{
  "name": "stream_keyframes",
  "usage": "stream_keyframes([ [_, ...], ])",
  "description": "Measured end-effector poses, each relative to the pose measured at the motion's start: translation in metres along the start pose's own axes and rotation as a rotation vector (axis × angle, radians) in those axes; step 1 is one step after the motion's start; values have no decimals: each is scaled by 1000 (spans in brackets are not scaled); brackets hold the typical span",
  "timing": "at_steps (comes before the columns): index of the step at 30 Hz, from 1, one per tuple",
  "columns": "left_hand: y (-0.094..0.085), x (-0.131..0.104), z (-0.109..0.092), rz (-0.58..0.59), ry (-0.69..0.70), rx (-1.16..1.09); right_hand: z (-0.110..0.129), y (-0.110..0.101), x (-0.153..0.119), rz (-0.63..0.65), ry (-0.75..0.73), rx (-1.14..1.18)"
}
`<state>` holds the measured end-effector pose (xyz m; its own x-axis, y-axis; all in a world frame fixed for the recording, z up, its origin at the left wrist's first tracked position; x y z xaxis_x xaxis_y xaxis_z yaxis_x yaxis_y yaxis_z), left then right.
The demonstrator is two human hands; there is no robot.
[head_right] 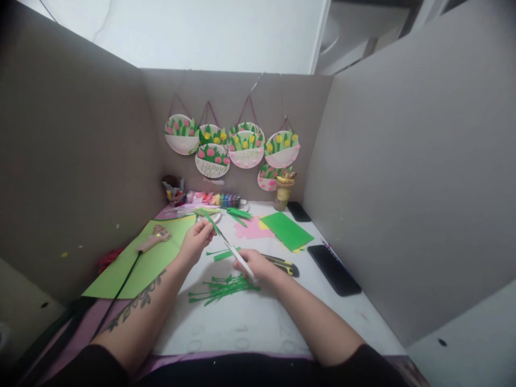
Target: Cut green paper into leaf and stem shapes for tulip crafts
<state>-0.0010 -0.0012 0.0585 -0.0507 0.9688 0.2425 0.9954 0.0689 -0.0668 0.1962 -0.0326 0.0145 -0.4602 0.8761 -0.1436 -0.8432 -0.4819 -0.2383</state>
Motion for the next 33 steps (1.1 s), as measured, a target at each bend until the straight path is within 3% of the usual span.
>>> stream_keyframes([
  [7,-7,4,-2,-65,88,68,-6,1,2,-2,-29,-32],
  [16,-3,1,2,-6,91,51,-9,3,6,43,-49,6],
  [33,-2,1,3,-22,104,77,-21,6,16,31,-71,-8],
])
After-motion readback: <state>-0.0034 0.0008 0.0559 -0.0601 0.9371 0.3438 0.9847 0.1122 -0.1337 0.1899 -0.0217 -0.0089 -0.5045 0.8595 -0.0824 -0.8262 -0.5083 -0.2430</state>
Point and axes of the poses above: each hand's wrist, its own x-axis towards the middle knuckle, its own y-axis out of the palm, z = x × y, the point moved 1 cm from there along x, towards the middle knuckle, and after that the axes turned 3 degrees about x, right-handed, at the moved point
